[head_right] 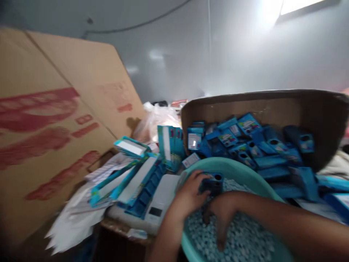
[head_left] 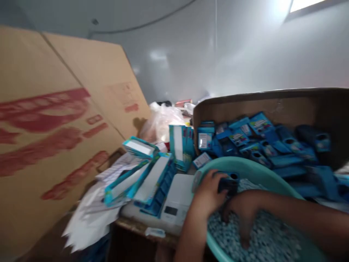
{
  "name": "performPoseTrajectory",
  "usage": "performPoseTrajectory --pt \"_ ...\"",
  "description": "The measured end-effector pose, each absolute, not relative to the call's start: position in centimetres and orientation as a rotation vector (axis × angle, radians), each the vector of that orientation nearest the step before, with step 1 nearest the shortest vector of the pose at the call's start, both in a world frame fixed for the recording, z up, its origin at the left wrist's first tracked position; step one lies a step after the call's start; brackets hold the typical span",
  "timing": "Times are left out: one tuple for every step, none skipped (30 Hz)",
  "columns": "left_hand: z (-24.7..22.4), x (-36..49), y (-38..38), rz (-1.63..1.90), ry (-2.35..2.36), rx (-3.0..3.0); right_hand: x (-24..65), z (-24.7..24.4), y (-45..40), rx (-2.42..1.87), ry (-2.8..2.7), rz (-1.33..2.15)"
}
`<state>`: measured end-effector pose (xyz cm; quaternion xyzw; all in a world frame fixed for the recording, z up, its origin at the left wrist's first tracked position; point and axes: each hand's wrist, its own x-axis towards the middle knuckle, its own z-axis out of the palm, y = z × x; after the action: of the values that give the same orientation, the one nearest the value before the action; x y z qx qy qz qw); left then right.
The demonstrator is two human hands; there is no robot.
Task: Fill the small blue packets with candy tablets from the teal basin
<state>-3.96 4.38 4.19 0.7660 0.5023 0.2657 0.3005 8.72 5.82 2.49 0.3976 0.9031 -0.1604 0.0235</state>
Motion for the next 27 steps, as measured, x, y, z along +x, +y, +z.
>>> performPoseTrajectory --pt "3.8 -4.0 4.9 0.586 1.33 2.014 10.7 2.7 6.5 0.936 2.523 -0.782" --pt "3.4 -4.0 5.3 0.517 1.344 2.006 12.1 3.0 7.0 0.859 2.35 -0.935" --pt "3.1 -4.1 5.5 0.493 1.367 2.011 13.0 3.3 7.3 0.842 2.29 -1.012" --pt "2.9 -4.1 5.6 0.478 1.388 2.015 13.3 3.5 7.6 0.837 2.271 -1.047" --pt "2.8 -4.0 5.8 0.482 1.42 2.019 13.4 3.6 7.8 0.8 2.257 -1.09" --pt "2.8 -3.9 6.0 0.509 1.443 2.034 13.3 3.7 8.0 0.765 2.253 -1.118" --pt "2.9 -3.8 6.2 0.539 1.451 2.049 13.1 3.7 8.1 0.737 2.264 -1.139" --pt "3.0 -3.7 6.4 0.567 1.454 2.059 12.9 3.8 8.2 0.706 2.27 -1.157" --pt "3.1 -3.6 6.6 0.589 1.448 2.066 12.8 3.8 8.2 0.682 2.273 -1.167" --pt "3.3 -3.5 6.7 0.593 1.438 2.068 12.7 3.9 8.2 0.666 2.269 -1.172" --pt "3.4 -3.5 6.8 0.577 1.43 2.069 12.7 4.1 8.1 0.661 2.26 -1.174" --pt "3.6 -3.4 6.9 0.547 1.422 2.076 12.8 4.2 8.0 0.674 2.249 -1.168" --pt "3.7 -3.5 6.9 0.519 1.419 2.089 12.8 4.4 7.8 0.699 2.241 -1.155" --pt "3.8 -3.5 6.8 0.501 1.424 2.106 12.8 4.5 7.7 0.732 2.238 -1.138" --pt "3.8 -3.5 6.8 0.502 1.442 2.121 12.9 4.7 7.5 0.767 2.244 -1.122" --pt "3.7 -3.6 6.7 0.52 1.472 2.128 12.9 4.9 7.2 0.798 2.256 -1.106" --pt "3.6 -3.6 6.7 0.554 1.513 2.124 13.0 5.0 6.9 0.832 2.281 -1.086" --pt "3.4 -3.7 6.7 0.587 1.557 2.109 13.1 5.2 6.5 0.875 2.321 -1.061" --pt "3.3 -3.7 6.7 0.61 1.597 2.089 13.3 5.3 6.2 0.923 2.371 -1.032" --pt "3.1 -3.7 6.7 0.622 1.624 2.079 13.5 5.4 5.8 0.971 2.422 -0.999" --pt "3.0 -3.7 6.6 0.634 1.639 2.082 13.8 5.5 5.5 1.019 2.468 -0.966" --pt "3.0 -3.7 6.6 0.642 1.637 2.105 14.2 5.5 5.2 1.066 2.5 -0.934" --pt "3.0 -3.7 6.6 0.645 1.626 2.14 14.5 5.4 5.0 1.105 2.519 -0.908" --pt "3.1 -3.7 6.6 0.64 1.608 2.181 14.9 5.3 4.9 1.139 2.52 -0.886" --pt "3.2 -3.6 6.5 0.634 1.595 2.218 15.2 5.2 4.9 1.183 2.519 -0.864" --pt "3.3 -3.6 6.5 0.621 1.591 2.245 15.4 5.1 5.0 1.241 2.521 -0.843" --pt "3.3 -3.6 6.4 0.605 1.6 2.264 15.4 4.9 5.1 1.3 2.525 -0.826"
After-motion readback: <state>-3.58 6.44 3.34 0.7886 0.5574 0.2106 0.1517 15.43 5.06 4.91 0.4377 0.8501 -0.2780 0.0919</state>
